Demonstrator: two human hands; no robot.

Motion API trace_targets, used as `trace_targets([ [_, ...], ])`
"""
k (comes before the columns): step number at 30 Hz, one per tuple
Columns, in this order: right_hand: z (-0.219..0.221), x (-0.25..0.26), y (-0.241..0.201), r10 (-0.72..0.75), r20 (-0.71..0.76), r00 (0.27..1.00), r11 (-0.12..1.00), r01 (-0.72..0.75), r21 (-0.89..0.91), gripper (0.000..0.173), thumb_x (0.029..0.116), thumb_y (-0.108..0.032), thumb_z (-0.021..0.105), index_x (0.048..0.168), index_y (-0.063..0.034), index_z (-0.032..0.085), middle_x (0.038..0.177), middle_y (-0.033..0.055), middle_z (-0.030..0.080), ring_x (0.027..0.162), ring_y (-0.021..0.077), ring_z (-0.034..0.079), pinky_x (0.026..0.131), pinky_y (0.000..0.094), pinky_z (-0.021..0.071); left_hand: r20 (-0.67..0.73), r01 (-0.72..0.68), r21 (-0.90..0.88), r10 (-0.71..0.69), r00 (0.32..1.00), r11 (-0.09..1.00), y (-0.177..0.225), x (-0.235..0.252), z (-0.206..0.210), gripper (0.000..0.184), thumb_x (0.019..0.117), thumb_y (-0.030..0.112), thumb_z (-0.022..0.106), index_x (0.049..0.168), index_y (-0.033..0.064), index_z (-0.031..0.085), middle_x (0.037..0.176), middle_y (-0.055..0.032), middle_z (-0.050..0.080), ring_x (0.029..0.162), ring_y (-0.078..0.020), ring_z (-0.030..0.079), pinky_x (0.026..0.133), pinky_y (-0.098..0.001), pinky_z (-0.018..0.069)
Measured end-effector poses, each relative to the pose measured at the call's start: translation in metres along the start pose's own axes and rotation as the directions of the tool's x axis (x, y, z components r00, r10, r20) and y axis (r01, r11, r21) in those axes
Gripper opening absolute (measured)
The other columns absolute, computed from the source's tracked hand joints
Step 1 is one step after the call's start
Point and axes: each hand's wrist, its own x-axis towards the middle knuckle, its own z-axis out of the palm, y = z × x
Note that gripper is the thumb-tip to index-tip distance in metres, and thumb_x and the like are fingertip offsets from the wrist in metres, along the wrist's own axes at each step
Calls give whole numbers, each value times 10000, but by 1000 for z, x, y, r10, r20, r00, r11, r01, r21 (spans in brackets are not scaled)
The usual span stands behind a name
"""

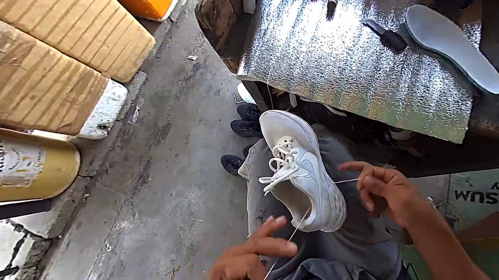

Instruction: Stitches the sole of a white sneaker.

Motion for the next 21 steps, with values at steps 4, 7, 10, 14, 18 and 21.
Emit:
trace_targets([
  [4,22,-3,2,-74,-91,993,995,79,55,202,1059,-255,561,1001,-107,687,891,-4,719,543,4,575,480,169,499,-18,11,61,-10,1000,998,-8,27,3,220,1041,182,512,851,130,608,917,1,680,1009,-129,680,1064,-403,509],
  [7,44,-14,3,-227,-94,969,614,68,-786,794,819,-688,715,1268,-35,671,965,71,654,742,129,600,604,317,536,-127,138,643,-74,989,754,-6,42,8,203,1006,156,525,1057,119,719,1088,-13,713,1011,-109,674,860,-329,572],
  [10,62,-16,12,-264,-41,964,251,28,-968,1174,623,-945,581,1363,-35,632,1085,155,660,817,252,662,618,436,564,-56,80,925,-74,996,371,-14,58,17,290,1040,194,482,1143,132,746,1155,-78,735,1029,-255,703,811,-468,553],
  [14,60,-6,19,-337,41,941,100,80,-992,1122,662,-947,546,1307,-37,671,1008,134,674,790,249,662,623,421,554,80,-61,990,-149,986,128,-20,74,27,212,1010,194,545,908,113,713,896,-92,712,852,-300,701,721,-472,536],
  [18,43,-1,15,-393,145,908,32,170,-985,1042,698,-899,559,1255,-29,695,955,125,680,758,235,656,612,403,538,139,-127,988,-132,982,92,-10,80,31,339,1060,280,453,909,95,693,830,-93,669,775,-279,686,624,-407,531],
  [21,31,3,14,-399,200,895,20,227,-974,1035,700,-902,554,1239,-29,696,931,122,673,737,231,647,602,395,534,152,-138,983,-116,982,120,-6,79,32,344,1042,271,435,840,95,652,751,-82,641,700,-270,662,558,-388,490],
])
